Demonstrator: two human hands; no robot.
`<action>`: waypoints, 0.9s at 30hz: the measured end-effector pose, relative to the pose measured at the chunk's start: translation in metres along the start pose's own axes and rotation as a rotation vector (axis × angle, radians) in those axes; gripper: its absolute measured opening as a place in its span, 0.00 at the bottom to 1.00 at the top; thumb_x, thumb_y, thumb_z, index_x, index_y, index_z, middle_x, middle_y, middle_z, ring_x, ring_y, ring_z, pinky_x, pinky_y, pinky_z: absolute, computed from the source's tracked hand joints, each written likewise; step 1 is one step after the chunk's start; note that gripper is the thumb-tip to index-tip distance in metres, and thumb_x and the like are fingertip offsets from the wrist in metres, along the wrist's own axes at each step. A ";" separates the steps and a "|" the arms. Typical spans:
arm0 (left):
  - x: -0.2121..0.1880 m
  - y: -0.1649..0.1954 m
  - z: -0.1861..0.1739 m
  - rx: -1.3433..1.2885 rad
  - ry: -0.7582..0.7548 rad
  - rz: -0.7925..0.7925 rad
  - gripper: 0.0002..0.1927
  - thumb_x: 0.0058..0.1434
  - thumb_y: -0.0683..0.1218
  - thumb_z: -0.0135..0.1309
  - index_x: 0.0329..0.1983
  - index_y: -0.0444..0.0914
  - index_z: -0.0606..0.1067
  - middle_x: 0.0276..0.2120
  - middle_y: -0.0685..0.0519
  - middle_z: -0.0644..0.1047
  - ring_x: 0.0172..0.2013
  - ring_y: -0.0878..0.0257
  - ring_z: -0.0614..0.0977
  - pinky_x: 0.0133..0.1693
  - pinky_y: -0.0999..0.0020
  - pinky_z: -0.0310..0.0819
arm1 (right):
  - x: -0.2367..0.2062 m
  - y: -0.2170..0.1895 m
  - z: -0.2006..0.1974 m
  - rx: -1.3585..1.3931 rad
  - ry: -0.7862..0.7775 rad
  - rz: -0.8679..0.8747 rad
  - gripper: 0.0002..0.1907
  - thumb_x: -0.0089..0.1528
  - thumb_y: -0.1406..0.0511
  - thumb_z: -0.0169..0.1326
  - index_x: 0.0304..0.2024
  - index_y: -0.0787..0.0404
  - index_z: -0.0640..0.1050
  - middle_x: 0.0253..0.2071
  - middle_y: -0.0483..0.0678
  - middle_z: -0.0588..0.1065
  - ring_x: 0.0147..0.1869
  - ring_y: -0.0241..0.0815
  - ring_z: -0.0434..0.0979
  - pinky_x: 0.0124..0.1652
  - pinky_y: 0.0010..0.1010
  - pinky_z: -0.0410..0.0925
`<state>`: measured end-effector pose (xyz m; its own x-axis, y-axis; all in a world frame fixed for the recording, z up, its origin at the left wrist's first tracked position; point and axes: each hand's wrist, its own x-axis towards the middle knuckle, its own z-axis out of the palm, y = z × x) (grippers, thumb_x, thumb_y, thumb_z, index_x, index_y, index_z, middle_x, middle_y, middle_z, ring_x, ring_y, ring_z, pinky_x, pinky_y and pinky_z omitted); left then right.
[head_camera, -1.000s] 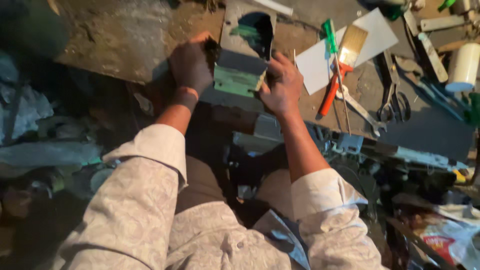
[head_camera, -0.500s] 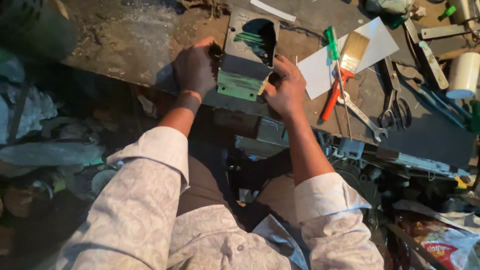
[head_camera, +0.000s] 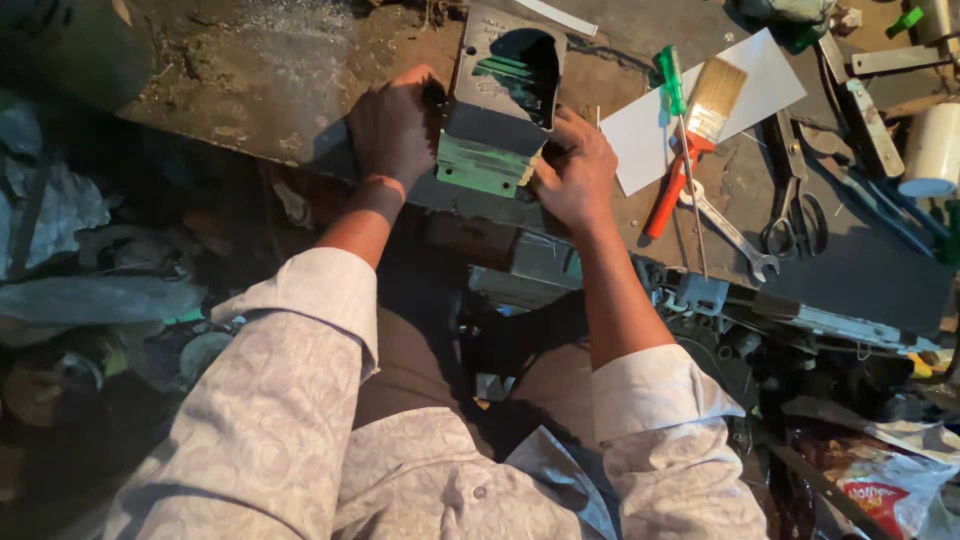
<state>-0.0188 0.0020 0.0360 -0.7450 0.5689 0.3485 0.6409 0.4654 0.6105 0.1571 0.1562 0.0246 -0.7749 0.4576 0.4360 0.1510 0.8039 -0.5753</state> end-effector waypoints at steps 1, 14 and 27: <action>0.000 0.000 0.000 -0.019 -0.002 -0.001 0.04 0.54 0.46 0.58 0.33 0.45 0.78 0.29 0.45 0.80 0.34 0.41 0.82 0.33 0.47 0.73 | -0.001 -0.001 0.000 -0.010 -0.026 0.042 0.15 0.57 0.58 0.64 0.42 0.57 0.81 0.40 0.52 0.75 0.46 0.59 0.78 0.43 0.42 0.70; -0.002 0.000 0.002 -0.015 0.028 -0.008 0.05 0.58 0.47 0.58 0.31 0.42 0.76 0.28 0.42 0.79 0.33 0.39 0.80 0.31 0.48 0.71 | -0.002 0.004 0.002 -0.031 -0.005 0.001 0.17 0.57 0.55 0.66 0.44 0.55 0.82 0.42 0.53 0.78 0.48 0.59 0.79 0.45 0.41 0.71; -0.003 -0.002 0.004 -0.024 -0.028 -0.052 0.07 0.56 0.51 0.59 0.31 0.44 0.76 0.28 0.42 0.79 0.34 0.39 0.80 0.33 0.46 0.72 | -0.008 0.011 0.008 0.020 0.097 -0.046 0.16 0.58 0.59 0.64 0.45 0.58 0.79 0.44 0.54 0.79 0.48 0.60 0.79 0.47 0.42 0.71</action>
<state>-0.0172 0.0020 0.0315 -0.7714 0.5633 0.2959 0.5965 0.4783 0.6446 0.1601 0.1581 0.0094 -0.7174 0.4559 0.5268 0.1036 0.8175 -0.5665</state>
